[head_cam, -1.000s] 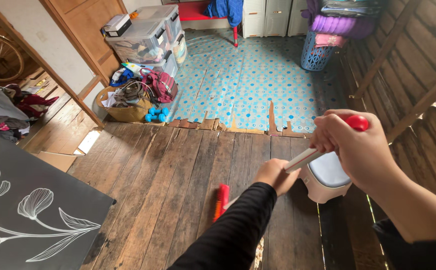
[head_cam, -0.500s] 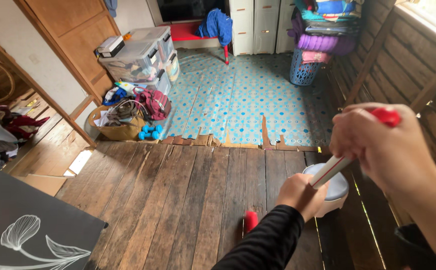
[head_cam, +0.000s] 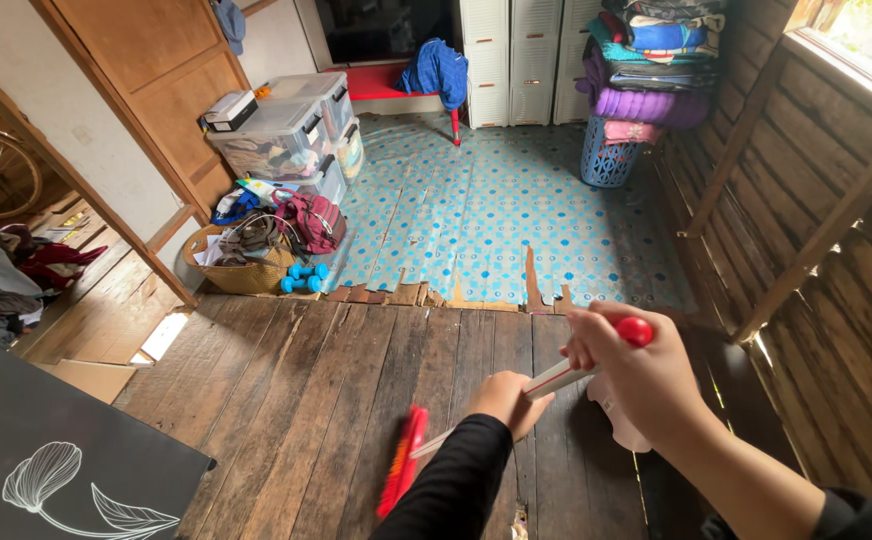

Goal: The person sweeps the wooden floor with a broom, moving between furniture and household items in a room.

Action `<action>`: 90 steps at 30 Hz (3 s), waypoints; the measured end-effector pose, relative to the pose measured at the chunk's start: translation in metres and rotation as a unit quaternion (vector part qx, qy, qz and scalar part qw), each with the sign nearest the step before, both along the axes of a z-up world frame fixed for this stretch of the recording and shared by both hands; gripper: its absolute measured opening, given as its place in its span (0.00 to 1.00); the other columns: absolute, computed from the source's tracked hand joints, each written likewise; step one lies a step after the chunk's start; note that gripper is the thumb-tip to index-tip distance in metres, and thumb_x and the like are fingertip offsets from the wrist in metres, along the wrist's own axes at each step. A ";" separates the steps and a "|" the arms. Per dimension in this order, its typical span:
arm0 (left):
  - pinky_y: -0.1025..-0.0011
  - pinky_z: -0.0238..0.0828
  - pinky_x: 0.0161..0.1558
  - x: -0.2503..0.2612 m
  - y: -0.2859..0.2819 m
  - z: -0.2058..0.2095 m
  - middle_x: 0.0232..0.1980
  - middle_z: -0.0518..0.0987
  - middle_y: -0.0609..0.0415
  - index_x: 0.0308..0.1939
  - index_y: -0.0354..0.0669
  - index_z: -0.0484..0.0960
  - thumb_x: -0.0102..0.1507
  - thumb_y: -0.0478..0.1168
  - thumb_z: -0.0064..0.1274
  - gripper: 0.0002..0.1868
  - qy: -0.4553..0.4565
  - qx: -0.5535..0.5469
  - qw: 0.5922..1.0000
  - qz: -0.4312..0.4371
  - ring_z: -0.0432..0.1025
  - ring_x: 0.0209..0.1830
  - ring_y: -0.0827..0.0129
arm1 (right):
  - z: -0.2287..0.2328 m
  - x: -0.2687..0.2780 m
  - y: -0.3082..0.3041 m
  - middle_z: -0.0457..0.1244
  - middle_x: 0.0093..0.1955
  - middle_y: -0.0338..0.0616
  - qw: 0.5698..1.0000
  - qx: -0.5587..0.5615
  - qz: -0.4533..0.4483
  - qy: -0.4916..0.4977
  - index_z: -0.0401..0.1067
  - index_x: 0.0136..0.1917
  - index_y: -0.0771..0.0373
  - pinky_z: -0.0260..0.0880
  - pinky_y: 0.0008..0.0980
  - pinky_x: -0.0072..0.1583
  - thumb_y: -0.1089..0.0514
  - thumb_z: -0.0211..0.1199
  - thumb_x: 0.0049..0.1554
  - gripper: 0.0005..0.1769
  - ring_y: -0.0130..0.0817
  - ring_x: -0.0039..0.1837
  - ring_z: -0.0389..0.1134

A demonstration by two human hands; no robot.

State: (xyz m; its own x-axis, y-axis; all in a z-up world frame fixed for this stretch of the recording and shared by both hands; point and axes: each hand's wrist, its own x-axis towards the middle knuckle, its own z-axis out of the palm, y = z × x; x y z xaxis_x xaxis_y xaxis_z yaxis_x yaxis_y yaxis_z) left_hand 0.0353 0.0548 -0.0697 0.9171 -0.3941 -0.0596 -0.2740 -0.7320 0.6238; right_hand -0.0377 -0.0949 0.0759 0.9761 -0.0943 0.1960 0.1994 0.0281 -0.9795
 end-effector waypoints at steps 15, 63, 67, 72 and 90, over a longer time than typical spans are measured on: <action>0.61 0.73 0.43 -0.040 -0.074 0.049 0.31 0.83 0.46 0.32 0.38 0.85 0.65 0.55 0.50 0.23 0.089 -0.168 0.981 -0.044 0.79 0.36 0.54 | 0.073 -0.001 -0.023 0.66 0.28 0.44 0.980 -0.151 -0.089 0.094 0.79 0.45 0.69 0.66 0.32 0.37 0.57 0.63 0.56 0.12 0.30 0.31 0.65; 0.53 0.72 0.40 -0.032 -0.059 0.130 0.30 0.83 0.45 0.31 0.45 0.87 0.59 0.62 0.56 0.24 -0.057 -0.102 0.990 0.075 0.78 0.34 0.50 | 0.085 0.033 -0.022 0.59 0.26 0.39 0.979 0.029 -0.010 -0.203 0.67 0.35 0.66 0.78 0.33 0.48 0.57 0.57 0.63 0.16 0.26 0.30 0.61; 0.55 0.72 0.39 -0.010 -0.078 0.153 0.28 0.82 0.45 0.34 0.45 0.85 0.60 0.64 0.55 0.25 -0.100 -0.103 0.984 0.104 0.79 0.33 0.51 | 0.108 0.053 -0.022 0.59 0.31 0.37 0.965 0.095 -0.061 -0.236 0.71 0.41 0.67 0.80 0.35 0.48 0.59 0.59 0.64 0.11 0.25 0.33 0.60; 0.56 0.74 0.39 0.039 -0.087 0.128 0.32 0.84 0.48 0.37 0.45 0.85 0.59 0.61 0.56 0.23 -0.129 -0.130 0.970 0.157 0.80 0.35 0.52 | 0.096 0.091 -0.038 0.67 0.35 0.42 0.989 -0.071 0.029 -0.130 0.75 0.42 0.68 0.66 0.28 0.39 0.55 0.60 0.61 0.13 0.23 0.35 0.64; 0.47 0.72 0.46 0.068 -0.112 0.017 0.42 0.82 0.35 0.52 0.47 0.81 0.63 0.56 0.50 0.22 -0.078 -0.151 0.921 0.349 0.75 0.48 0.39 | 0.031 0.141 -0.078 0.70 0.36 0.44 0.845 -0.397 0.338 -0.118 0.77 0.41 0.59 0.72 0.36 0.48 0.53 0.64 0.50 0.09 0.37 0.39 0.72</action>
